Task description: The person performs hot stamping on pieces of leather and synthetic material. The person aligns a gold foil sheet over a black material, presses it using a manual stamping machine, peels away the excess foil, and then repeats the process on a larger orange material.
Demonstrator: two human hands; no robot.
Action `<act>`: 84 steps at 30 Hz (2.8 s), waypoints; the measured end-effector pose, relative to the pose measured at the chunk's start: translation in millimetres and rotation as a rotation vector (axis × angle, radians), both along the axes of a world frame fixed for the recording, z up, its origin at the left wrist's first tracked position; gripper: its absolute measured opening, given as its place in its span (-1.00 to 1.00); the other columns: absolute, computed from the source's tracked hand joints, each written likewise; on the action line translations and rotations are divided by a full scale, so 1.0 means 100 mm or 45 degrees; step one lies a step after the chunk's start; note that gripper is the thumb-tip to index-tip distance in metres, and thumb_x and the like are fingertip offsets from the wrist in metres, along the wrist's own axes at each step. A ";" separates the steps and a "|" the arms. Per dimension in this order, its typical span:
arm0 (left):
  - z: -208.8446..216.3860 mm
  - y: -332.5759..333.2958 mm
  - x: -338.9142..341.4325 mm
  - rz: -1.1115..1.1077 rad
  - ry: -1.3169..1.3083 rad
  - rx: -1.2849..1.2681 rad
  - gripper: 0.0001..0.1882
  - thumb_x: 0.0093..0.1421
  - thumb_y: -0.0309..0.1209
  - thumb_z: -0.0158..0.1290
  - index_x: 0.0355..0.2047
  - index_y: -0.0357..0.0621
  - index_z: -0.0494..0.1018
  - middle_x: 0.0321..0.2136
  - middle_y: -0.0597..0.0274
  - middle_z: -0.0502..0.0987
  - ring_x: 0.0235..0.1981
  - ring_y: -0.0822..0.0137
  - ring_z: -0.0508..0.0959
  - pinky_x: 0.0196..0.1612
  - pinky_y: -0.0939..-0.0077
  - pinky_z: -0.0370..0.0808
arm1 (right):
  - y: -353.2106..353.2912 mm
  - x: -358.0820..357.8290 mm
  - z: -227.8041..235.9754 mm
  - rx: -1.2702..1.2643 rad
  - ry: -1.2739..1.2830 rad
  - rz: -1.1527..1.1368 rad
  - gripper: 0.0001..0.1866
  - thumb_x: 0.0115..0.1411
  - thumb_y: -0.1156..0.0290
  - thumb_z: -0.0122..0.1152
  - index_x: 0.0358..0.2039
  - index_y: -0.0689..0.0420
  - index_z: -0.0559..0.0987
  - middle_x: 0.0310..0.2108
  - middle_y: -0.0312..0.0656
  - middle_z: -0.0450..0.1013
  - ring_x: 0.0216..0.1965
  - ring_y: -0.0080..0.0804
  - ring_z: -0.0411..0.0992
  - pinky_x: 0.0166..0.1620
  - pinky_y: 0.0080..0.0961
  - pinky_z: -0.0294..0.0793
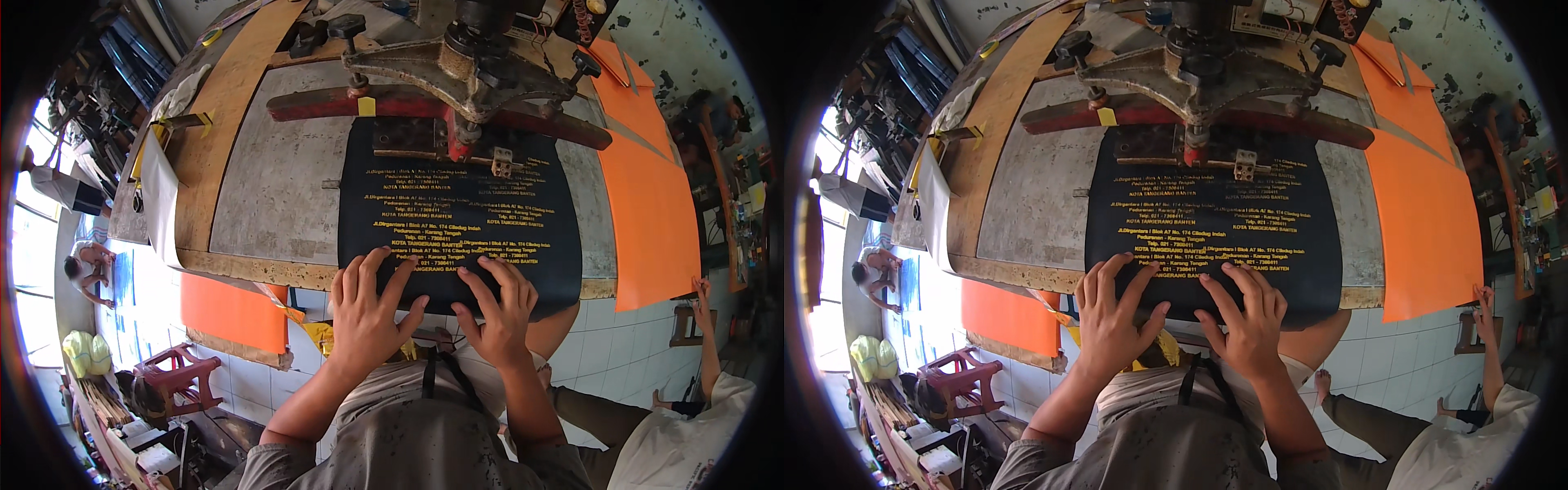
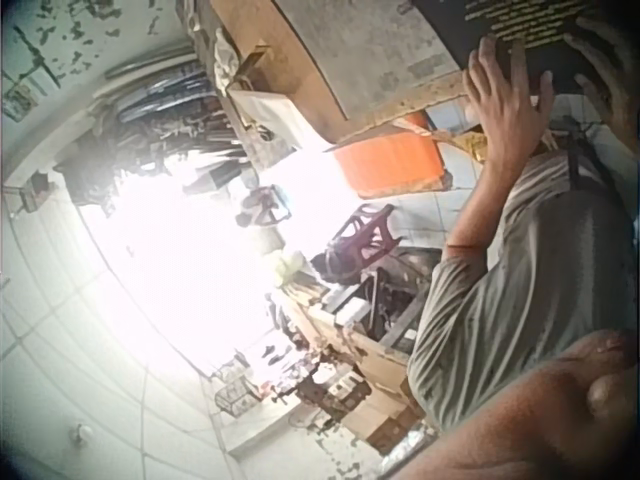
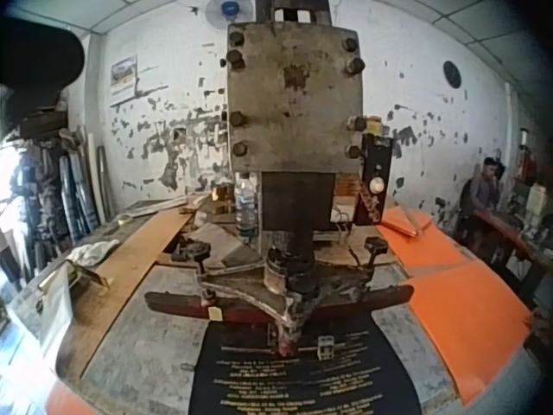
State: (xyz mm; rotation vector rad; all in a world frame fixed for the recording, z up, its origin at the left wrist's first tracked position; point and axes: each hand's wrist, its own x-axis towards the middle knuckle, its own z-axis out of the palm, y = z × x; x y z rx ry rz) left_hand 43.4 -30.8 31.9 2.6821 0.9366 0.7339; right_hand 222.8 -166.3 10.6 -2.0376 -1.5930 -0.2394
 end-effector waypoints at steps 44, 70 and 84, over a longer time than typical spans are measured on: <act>-0.11 -0.12 -0.03 -0.128 0.062 0.007 -0.39 0.19 -0.36 0.29 0.29 0.18 0.55 0.26 0.06 0.38 0.31 -0.04 0.37 0.40 -0.17 0.27 | 0.09 -0.10 0.26 -0.211 0.028 0.061 -0.44 0.26 0.18 0.40 0.29 -0.23 0.60 0.31 -0.18 0.33 0.33 -0.07 0.27 0.25 -0.04 0.18; 0.06 -0.19 0.17 0.006 0.173 -0.082 -0.37 0.25 -0.14 0.22 0.33 0.05 0.51 0.25 -0.12 0.32 0.27 -0.11 0.32 0.36 -0.22 0.20 | -0.13 0.19 0.03 -0.070 -0.004 -0.071 -0.53 0.32 -0.18 0.31 0.12 -0.26 0.71 0.26 -0.31 0.45 0.27 -0.19 0.39 0.22 -0.20 0.13; -0.17 -0.23 0.17 0.027 0.179 0.041 -0.29 0.31 -0.05 0.18 0.44 0.09 0.38 0.34 -0.13 0.24 0.31 -0.13 0.24 0.41 -0.26 0.05 | 0.28 0.62 0.59 0.618 2.087 0.154 -0.38 0.41 0.06 0.24 0.33 0.16 0.43 0.29 -0.01 0.40 0.29 -0.08 0.39 0.34 -0.24 0.29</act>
